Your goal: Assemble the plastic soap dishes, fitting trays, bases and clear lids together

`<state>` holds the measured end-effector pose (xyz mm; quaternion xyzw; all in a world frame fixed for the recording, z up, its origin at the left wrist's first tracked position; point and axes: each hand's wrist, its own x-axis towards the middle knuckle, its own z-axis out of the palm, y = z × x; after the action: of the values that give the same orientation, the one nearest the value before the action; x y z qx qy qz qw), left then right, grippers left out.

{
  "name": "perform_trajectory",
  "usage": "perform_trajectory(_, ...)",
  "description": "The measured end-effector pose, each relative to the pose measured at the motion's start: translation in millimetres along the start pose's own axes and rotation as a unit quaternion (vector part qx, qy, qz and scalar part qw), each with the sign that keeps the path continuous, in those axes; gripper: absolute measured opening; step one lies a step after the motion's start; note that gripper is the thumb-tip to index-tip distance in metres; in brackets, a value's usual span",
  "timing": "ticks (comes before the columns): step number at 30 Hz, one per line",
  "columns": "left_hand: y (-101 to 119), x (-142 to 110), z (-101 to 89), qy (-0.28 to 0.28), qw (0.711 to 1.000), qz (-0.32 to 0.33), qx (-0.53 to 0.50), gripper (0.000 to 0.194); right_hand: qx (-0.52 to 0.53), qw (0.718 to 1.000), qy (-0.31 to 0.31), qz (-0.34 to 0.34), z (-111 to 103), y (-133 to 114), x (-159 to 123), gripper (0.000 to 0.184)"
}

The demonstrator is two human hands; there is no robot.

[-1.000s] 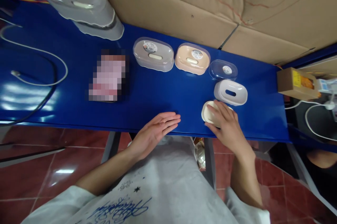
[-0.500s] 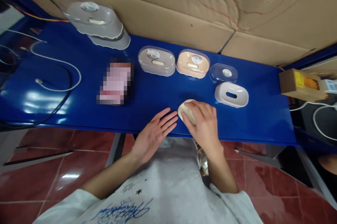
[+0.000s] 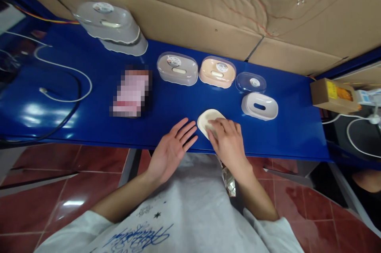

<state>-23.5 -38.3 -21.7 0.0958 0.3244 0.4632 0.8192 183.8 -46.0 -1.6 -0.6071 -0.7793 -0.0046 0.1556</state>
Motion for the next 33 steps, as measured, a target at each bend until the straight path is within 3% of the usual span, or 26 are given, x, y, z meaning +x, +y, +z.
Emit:
perform_trajectory(3, -2, 0, -2.5, -0.004, 1.000, 0.007, 0.005, 0.043, -0.044, 0.997, 0.011, 0.055, 12, 12, -4, 0.033)
perform_trajectory(6, -4, 1, -5.2, -0.015, 1.000, 0.009, 0.004, 0.041, -0.041, 0.996, 0.029, 0.078, 18, 20, -7, 0.025)
perform_trajectory(9, -2, 2, -3.4, -0.005, 1.000, 0.008, -0.011, 0.044, 0.018, 0.996, 0.055, 0.073, 9, 8, -6, 0.022)
perform_trajectory(11, 0, 2, 0.8, 0.001, 0.999, -0.004, -0.033, 0.048, 0.074, 0.995, 0.053, 0.049, -2, -8, -3, 0.021)
perform_trajectory(14, 5, -1, 8.0, -0.001, 0.994, -0.073, -0.083, 0.053, 0.126, 0.991, -0.008, -0.053, -20, -17, 3, 0.025)
perform_trajectory(16, 8, -3, 10.9, -0.002, 0.984, -0.130, -0.121, 0.058, 0.108, 0.992, 0.002, -0.067, -27, 3, 7, 0.031)
perform_trajectory(19, 14, -4, 11.0, 0.001, 0.972, -0.168, -0.165, 0.065, -0.033, 0.993, 0.100, 0.060, -25, 70, 5, 0.045)
perform_trajectory(22, 18, -1, 9.0, 0.015, 0.971, -0.154, -0.181, 0.065, -0.138, 0.980, 0.053, 0.136, -15, 129, -3, 0.051)
perform_trajectory(24, 19, 2, 8.0, 0.022, 0.973, -0.144, -0.179, 0.062, -0.139, 0.980, 0.028, 0.138, -8, 137, -7, 0.046)
perform_trajectory(26, 16, 5, 7.0, 0.023, 0.976, -0.134, -0.171, 0.061, -0.093, 0.989, 0.036, 0.109, -6, 116, -9, 0.043)
perform_trajectory(29, 10, 6, 4.9, 0.008, 0.984, -0.100, -0.146, 0.061, 0.028, 0.998, 0.047, 0.034, -9, 49, -7, 0.046)
perform_trajectory(33, 5, 3, 1.8, -0.031, 0.994, -0.054, -0.095, 0.067, 0.098, 0.992, -0.020, -0.083, -11, -28, -2, 0.054)
